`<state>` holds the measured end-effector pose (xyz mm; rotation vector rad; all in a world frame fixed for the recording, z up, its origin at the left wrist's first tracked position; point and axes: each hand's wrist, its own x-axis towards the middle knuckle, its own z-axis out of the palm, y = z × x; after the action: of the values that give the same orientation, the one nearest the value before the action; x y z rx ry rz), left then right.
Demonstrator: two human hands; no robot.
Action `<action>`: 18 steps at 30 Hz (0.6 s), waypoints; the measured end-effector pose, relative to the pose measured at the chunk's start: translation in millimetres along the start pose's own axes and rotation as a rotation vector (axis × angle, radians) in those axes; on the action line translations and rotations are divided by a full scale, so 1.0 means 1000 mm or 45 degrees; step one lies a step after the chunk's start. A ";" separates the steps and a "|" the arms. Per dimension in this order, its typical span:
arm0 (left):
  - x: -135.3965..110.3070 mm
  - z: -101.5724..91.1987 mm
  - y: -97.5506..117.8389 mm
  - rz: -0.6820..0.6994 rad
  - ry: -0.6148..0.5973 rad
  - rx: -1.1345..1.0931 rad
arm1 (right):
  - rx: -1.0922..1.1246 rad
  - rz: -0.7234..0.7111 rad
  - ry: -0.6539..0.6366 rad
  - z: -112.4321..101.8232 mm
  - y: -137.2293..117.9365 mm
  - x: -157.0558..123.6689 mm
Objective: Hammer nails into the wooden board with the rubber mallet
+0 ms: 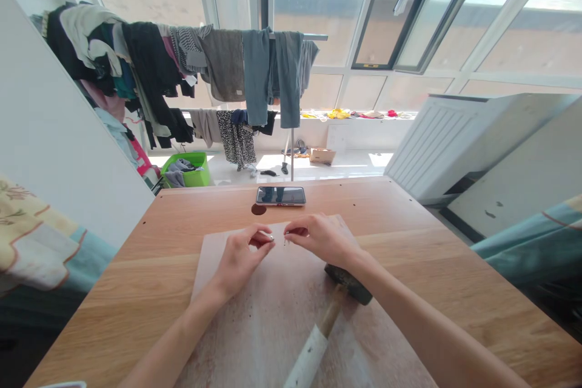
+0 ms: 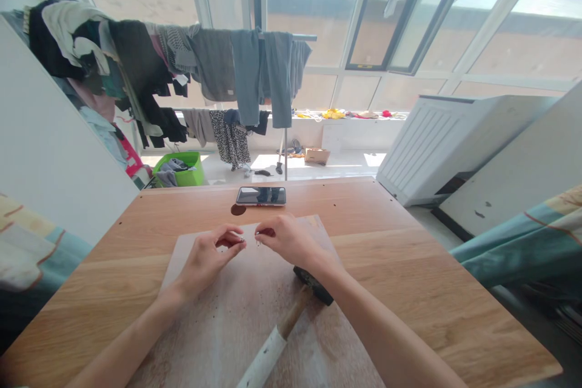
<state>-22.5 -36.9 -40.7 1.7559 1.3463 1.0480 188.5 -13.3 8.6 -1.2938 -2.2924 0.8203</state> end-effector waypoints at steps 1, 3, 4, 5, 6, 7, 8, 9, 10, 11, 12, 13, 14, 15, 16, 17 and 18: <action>-0.002 -0.001 0.003 -0.031 -0.013 -0.044 | 0.033 0.014 0.004 0.000 -0.002 -0.003; -0.007 -0.003 0.011 -0.081 -0.085 -0.121 | 0.094 0.028 -0.030 0.002 -0.005 -0.007; -0.010 -0.005 0.016 -0.100 -0.132 -0.150 | 0.120 0.028 -0.057 0.004 -0.006 -0.009; -0.013 -0.006 0.020 -0.116 -0.182 -0.174 | 0.142 0.026 -0.085 0.006 -0.007 -0.010; -0.016 -0.007 0.024 -0.125 -0.227 -0.191 | 0.158 0.024 -0.108 0.008 -0.008 -0.010; -0.019 -0.009 0.027 -0.125 -0.265 -0.195 | 0.169 0.022 -0.127 0.010 -0.009 -0.011; -0.022 -0.011 0.029 -0.117 -0.291 -0.179 | 0.174 0.019 -0.143 0.011 -0.009 -0.012; -0.026 -0.014 0.031 -0.096 -0.303 -0.135 | 0.173 0.015 -0.155 0.011 -0.010 -0.012; -0.030 -0.018 0.031 -0.069 -0.301 -0.059 | 0.165 0.008 -0.163 0.010 -0.012 -0.014; -0.035 -0.022 0.030 -0.036 -0.283 0.042 | 0.153 0.000 -0.165 0.009 -0.013 -0.016; -0.040 -0.027 0.028 -0.001 -0.258 0.155 | 0.136 -0.006 -0.156 0.007 -0.015 -0.020; -0.046 -0.033 0.025 0.035 -0.233 0.265 | 0.117 -0.006 -0.136 0.004 -0.017 -0.025; -0.053 -0.038 0.021 0.075 -0.208 0.360 | 0.097 0.002 -0.106 0.001 -0.018 -0.032; -0.062 -0.044 0.016 0.118 -0.186 0.438 | 0.080 0.018 -0.076 -0.003 -0.018 -0.041; -0.071 -0.050 0.011 0.165 -0.162 0.501 | 0.063 0.038 -0.030 -0.007 -0.016 -0.051; -0.081 -0.055 0.005 0.217 -0.130 0.554 | 0.046 0.062 0.020 -0.011 -0.013 -0.063; -0.092 -0.059 -0.002 0.277 -0.094 0.602 | 0.026 0.092 0.074 -0.014 -0.006 -0.076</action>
<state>-89.2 -123.2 -33.7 2.3061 1.4645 0.8060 230.9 -77.1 20.4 -1.3800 -2.1982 0.8170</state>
